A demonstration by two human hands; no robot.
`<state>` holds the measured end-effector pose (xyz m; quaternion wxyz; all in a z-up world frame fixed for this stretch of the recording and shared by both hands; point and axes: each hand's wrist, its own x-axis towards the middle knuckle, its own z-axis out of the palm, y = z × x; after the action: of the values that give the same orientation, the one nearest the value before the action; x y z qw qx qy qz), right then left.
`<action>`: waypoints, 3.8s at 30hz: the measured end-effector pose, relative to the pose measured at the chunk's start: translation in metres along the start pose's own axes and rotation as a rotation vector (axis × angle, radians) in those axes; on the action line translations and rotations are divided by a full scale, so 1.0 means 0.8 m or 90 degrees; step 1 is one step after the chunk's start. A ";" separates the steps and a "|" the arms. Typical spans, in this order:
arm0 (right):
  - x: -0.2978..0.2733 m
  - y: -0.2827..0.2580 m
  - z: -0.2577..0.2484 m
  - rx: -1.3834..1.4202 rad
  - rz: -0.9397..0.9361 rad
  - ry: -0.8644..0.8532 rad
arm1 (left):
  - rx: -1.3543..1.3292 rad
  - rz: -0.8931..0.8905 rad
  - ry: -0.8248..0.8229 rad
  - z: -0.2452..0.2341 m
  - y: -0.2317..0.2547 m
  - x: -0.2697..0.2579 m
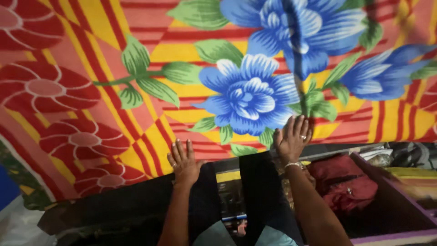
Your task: The person spreads a large floral-patterned bed sheet on a flat surface, then repeatedly folds and smooths it by hand. The person adjusts the sheet's position and aligns the edges multiple times to flatten the fabric.
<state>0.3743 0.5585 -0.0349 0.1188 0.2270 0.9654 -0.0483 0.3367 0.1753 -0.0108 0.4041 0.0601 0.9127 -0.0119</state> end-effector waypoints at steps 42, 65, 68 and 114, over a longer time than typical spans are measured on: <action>0.036 0.009 -0.051 -0.018 -0.053 -0.348 | 0.128 -0.076 -0.100 -0.035 0.025 -0.008; 0.122 0.372 -0.115 0.366 0.481 0.140 | -0.049 0.120 0.185 -0.037 0.399 -0.001; 0.114 0.398 -0.107 0.389 0.381 0.149 | -0.054 0.143 0.202 -0.023 0.392 0.008; 0.101 0.438 -0.068 1.335 0.849 0.097 | -1.410 -0.507 -0.257 0.125 0.535 0.024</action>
<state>0.4504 0.9135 -0.0165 -0.1744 0.6602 0.1625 -0.7123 0.4482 0.5946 -0.0809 0.3404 -0.6114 0.3010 0.6478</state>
